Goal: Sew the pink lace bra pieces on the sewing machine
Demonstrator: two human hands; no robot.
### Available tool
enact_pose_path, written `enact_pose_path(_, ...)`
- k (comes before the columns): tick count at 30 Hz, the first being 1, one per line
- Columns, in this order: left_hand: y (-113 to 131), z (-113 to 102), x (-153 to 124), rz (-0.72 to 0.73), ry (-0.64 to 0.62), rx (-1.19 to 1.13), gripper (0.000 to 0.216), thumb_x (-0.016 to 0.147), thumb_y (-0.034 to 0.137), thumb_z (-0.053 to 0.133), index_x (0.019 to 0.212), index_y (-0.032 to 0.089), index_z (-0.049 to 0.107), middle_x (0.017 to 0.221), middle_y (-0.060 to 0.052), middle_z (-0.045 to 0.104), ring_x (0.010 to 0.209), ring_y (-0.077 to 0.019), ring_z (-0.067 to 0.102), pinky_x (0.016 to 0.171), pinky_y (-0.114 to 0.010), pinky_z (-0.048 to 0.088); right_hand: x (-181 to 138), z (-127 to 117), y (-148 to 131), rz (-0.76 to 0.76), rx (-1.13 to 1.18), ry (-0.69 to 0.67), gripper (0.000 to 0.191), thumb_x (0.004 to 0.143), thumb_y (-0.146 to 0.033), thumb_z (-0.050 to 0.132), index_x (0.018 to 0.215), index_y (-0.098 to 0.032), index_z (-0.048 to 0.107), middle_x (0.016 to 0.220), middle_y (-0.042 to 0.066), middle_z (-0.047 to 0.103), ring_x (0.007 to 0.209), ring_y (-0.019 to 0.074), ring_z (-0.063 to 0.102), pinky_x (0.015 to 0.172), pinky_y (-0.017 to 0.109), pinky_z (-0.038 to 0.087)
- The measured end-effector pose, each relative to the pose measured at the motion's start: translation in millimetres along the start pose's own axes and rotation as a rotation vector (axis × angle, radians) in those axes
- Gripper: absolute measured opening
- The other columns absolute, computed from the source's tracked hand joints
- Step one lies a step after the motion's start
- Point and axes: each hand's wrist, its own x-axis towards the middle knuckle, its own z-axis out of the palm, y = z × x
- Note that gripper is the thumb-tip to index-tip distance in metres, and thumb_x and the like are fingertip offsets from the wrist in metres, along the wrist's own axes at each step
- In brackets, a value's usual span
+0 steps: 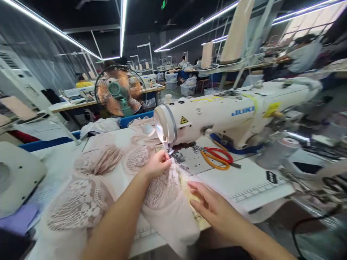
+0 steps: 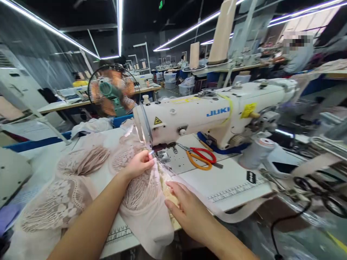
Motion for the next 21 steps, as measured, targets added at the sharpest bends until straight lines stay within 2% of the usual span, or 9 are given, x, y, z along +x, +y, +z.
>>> enact_pose_path(4, -1.6, -0.3, 1.4, -0.031, 0.058, 0.117, 0.014, 0.076, 0.016, 0.050, 0.075, 0.020, 0.037, 0.059, 0.007, 0.041, 0.051, -0.0071, 0.041, 0.048, -0.018, 0.033, 28.2, 20.9, -3.9, 0.019, -0.087, -0.077, 0.057, 0.083, -0.041, 0.046, 0.136, -0.019, 0.041, 0.110, 0.012, 0.063, 0.082, 0.0221, 0.062, 0.074, 0.038, 0.049)
enact_pose_path(6, -2.1, -0.7, 1.9, -0.030, 0.074, 0.193, 0.012, 0.078, 0.015, 0.048, 0.078, 0.020, 0.037, 0.061, 0.007, 0.042, 0.053, -0.0078, 0.043, 0.050, -0.019, 0.035, 33.4, 24.0, -7.8, -0.012, -0.157, -0.119, 0.055, 0.084, -0.037, 0.042, 0.136, -0.019, 0.041, 0.105, 0.011, 0.066, 0.081, 0.0229, 0.062, 0.072, 0.037, 0.048)
enact_pose_path(8, -2.8, -1.8, 1.5, -0.026, 0.095, 0.287, 0.011, 0.078, 0.013, 0.048, 0.079, 0.020, 0.039, 0.065, 0.005, 0.046, 0.058, -0.0098, 0.047, 0.054, -0.021, 0.039, 35.6, 23.3, -9.4, -0.051, -0.200, -0.115, 0.042, 0.085, -0.032, 0.037, 0.120, -0.021, 0.056, 0.096, 0.008, 0.069, 0.083, 0.0231, 0.062, 0.071, 0.035, 0.046)
enact_pose_path(10, -3.3, -3.3, 0.0, -0.019, 0.116, 0.403, 0.013, 0.075, 0.011, 0.052, 0.081, 0.019, 0.044, 0.072, 0.002, 0.052, 0.068, -0.0136, 0.052, 0.062, -0.025, 0.042, 37.2, 20.1, -8.8, -0.052, -0.238, -0.090, 0.033, 0.086, -0.030, 0.032, 0.093, -0.021, 0.063, 0.080, 0.005, 0.068, 0.076, 0.0214, 0.061, 0.067, 0.032, 0.043)
enact_pose_path(13, -3.0, -4.2, -3.8, -0.004, 0.115, 0.569, 0.018, 0.071, 0.010, 0.054, 0.086, 0.019, 0.053, 0.087, -0.003, 0.058, 0.082, -0.0199, 0.056, 0.071, -0.030, 0.044, 40.2, 14.5, -6.2, -0.018, -0.320, -0.063, 0.029, 0.085, -0.033, 0.035, 0.072, -0.022, 0.057, 0.068, 0.002, 0.063, 0.066, 0.0193, 0.057, 0.061, 0.030, 0.039)
enact_pose_path(16, -2.5, -2.5, -6.6, -0.002, 0.087, 0.691, 0.022, 0.076, 0.012, 0.051, 0.093, 0.021, 0.060, 0.093, -0.005, 0.058, 0.084, -0.0223, 0.058, 0.072, -0.032, 0.045, 43.4, 12.6, -4.5, -0.009, -0.386, -0.043, 0.028, 0.084, -0.037, 0.038, 0.064, -0.022, 0.050, 0.064, 0.001, 0.060, 0.062, 0.0181, 0.053, 0.056, 0.028, 0.034)
enact_pose_path(21, -3.5, -2.0, -6.9, -0.002, 0.008, 0.837, 0.024, 0.080, 0.019, 0.050, 0.091, 0.024, 0.070, 0.095, -0.007, 0.057, 0.083, -0.0213, 0.058, 0.073, -0.032, 0.046, 47.2, 16.7, -1.9, 0.008, -0.499, -0.038, 0.034, 0.085, -0.040, 0.032, 0.056, -0.022, 0.027, 0.053, 0.000, 0.048, 0.054, 0.0168, 0.044, 0.051, 0.029, 0.025)
